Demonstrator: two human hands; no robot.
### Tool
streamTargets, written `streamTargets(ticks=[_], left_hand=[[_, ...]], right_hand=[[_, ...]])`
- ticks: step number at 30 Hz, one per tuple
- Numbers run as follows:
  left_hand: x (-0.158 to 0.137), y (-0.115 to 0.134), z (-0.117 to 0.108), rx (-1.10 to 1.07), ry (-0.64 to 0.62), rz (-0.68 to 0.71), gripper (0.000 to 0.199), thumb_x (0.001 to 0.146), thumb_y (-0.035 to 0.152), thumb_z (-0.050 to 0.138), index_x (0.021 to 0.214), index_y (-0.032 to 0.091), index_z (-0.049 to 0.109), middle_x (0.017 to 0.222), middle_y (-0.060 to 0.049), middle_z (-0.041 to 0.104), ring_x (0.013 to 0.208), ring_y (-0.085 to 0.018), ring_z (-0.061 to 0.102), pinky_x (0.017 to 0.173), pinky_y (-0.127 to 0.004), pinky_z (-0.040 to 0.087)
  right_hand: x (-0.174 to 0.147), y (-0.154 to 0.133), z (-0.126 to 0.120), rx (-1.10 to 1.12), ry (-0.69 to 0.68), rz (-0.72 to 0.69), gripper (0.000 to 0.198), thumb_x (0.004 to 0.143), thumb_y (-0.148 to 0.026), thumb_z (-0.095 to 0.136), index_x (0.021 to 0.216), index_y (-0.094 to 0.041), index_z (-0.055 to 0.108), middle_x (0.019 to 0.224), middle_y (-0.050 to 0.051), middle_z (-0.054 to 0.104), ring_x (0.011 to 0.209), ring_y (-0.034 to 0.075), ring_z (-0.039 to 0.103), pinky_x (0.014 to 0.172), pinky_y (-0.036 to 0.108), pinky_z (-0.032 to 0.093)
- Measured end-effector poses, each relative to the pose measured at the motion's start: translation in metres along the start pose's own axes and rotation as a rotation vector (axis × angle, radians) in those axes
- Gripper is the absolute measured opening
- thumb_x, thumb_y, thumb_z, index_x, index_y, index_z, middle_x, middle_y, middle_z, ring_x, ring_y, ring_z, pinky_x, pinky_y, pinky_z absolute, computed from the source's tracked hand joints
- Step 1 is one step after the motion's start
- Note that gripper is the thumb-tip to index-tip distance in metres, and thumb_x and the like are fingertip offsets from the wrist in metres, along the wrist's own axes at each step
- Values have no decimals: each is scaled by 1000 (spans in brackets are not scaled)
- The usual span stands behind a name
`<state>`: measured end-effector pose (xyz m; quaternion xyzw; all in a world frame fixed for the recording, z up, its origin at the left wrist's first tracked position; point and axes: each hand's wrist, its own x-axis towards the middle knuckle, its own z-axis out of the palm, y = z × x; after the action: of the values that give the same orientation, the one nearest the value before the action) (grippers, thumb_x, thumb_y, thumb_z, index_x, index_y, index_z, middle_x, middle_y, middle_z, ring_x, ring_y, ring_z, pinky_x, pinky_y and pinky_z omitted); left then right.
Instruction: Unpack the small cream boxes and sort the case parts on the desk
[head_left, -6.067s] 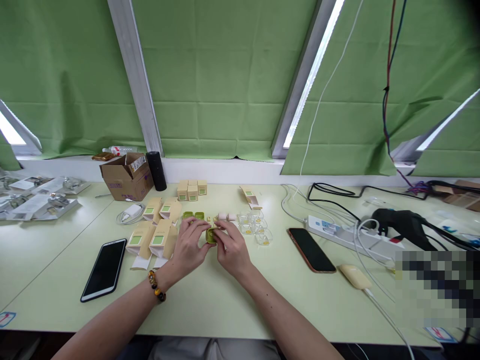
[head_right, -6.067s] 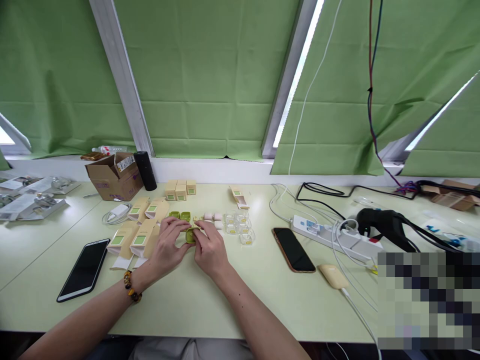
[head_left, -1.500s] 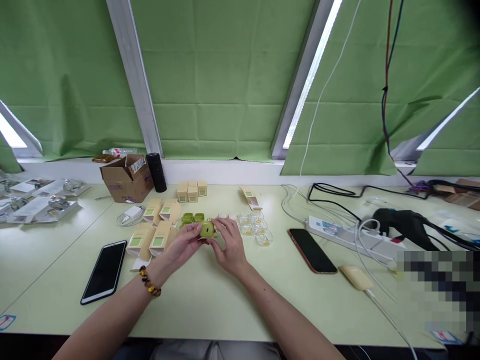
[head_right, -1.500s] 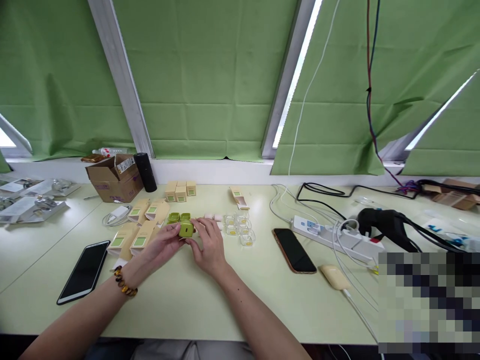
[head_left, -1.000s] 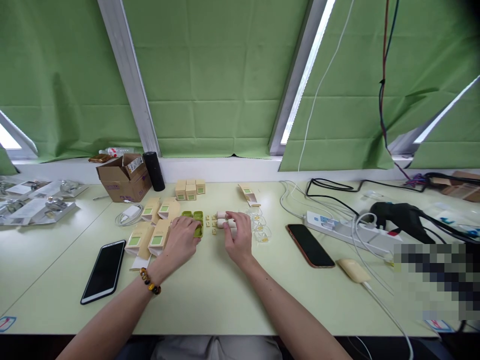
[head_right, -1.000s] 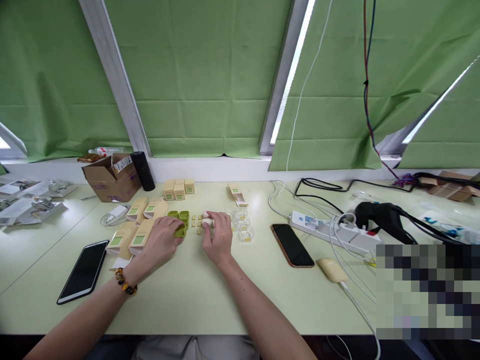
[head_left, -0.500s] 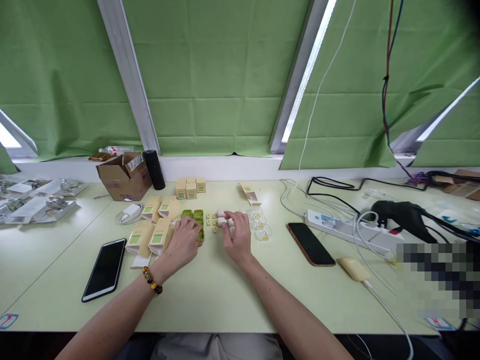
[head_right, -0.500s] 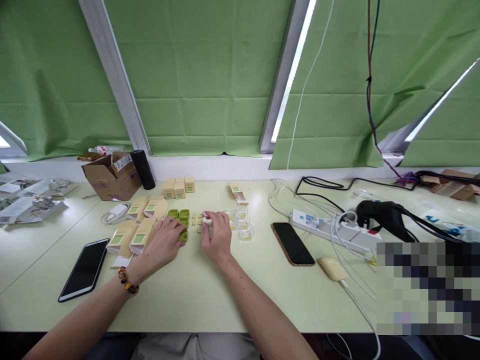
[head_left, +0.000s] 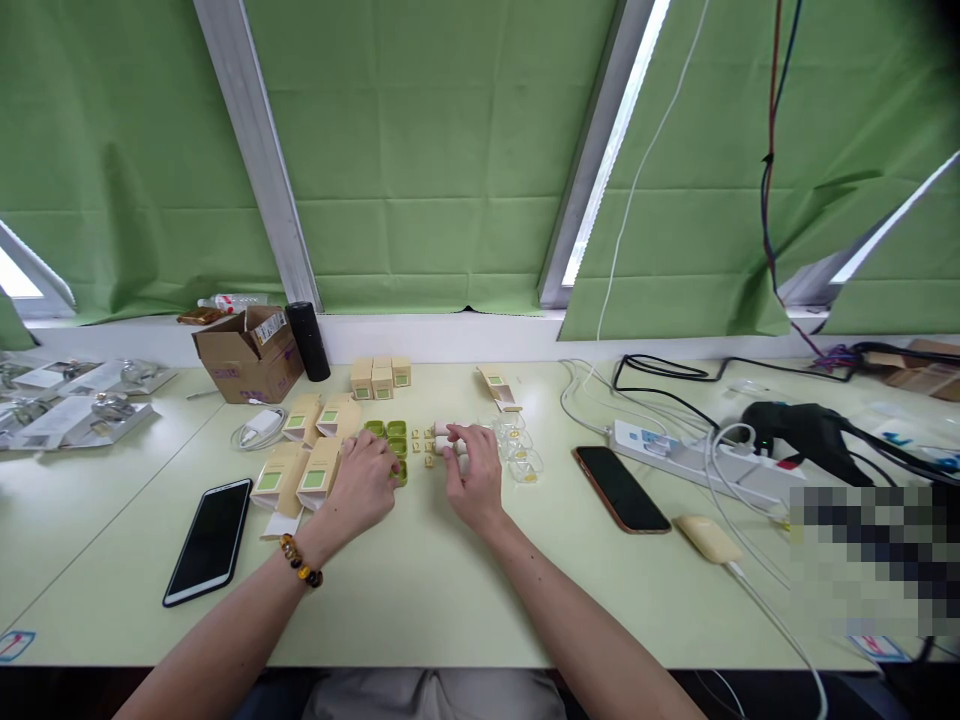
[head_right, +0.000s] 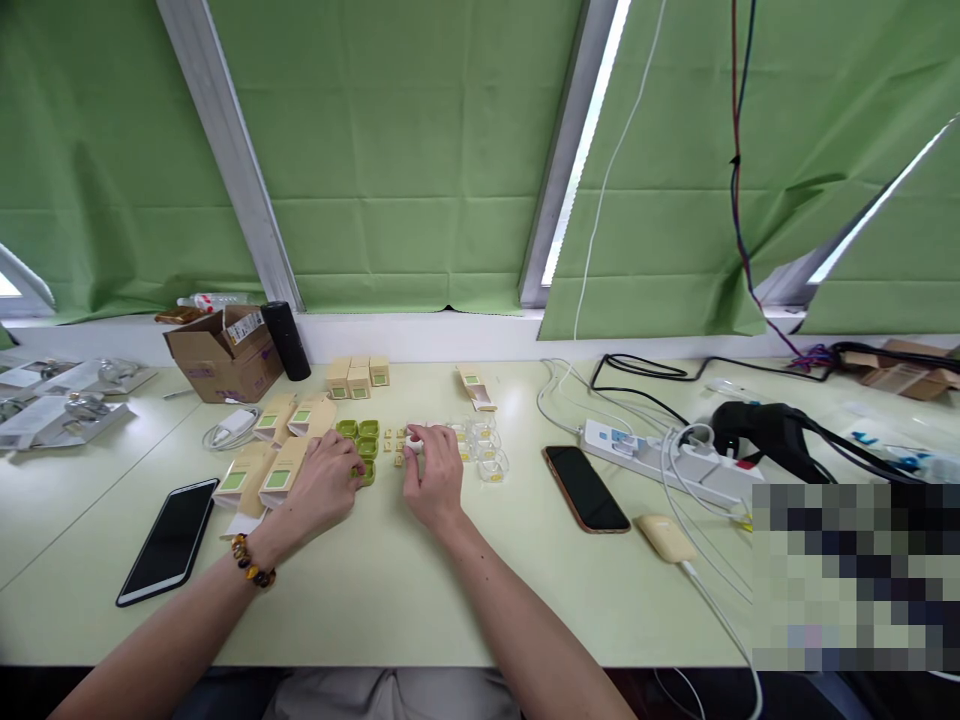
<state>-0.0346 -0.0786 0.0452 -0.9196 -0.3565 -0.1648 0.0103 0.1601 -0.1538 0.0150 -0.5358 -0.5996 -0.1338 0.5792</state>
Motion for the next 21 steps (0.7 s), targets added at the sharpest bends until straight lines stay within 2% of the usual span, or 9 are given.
streamTargets(ticks=[5, 12, 18, 21], left_hand=[[0, 1, -1, 3, -29, 18, 21, 87, 11, 57, 74, 22, 70, 87, -11, 68, 105, -31, 53, 85, -46, 35], [0, 1, -1, 15, -17, 18, 23, 86, 9, 57, 73, 21, 71, 85, -11, 69, 102, -30, 53, 83, -45, 33], [-1, 0, 1, -8, 68, 2, 16, 85, 13, 63, 73, 22, 70, 85, -8, 70, 101, -29, 55, 83, -46, 33], [0, 2, -1, -12, 149, -22, 14, 88, 19, 65, 75, 22, 69, 85, -8, 71, 102, -30, 56, 85, -47, 35]], right_hand=[[-2, 2, 2, 12, -3, 1, 27, 98, -17, 53, 124, -22, 60, 100, 8, 67, 102, 27, 56, 89, 46, 52], [-4, 5, 4, 12, -5, -3, 28, 97, -17, 54, 123, -22, 61, 99, 8, 67, 103, 28, 56, 88, 45, 52], [-3, 4, 3, 4, -2, -7, 26, 97, -17, 53, 122, -22, 61, 97, 8, 68, 101, 28, 56, 87, 45, 52], [-2, 3, 3, 8, 20, -23, 19, 97, -17, 53, 113, -22, 63, 92, 7, 68, 96, 26, 57, 83, 42, 51]])
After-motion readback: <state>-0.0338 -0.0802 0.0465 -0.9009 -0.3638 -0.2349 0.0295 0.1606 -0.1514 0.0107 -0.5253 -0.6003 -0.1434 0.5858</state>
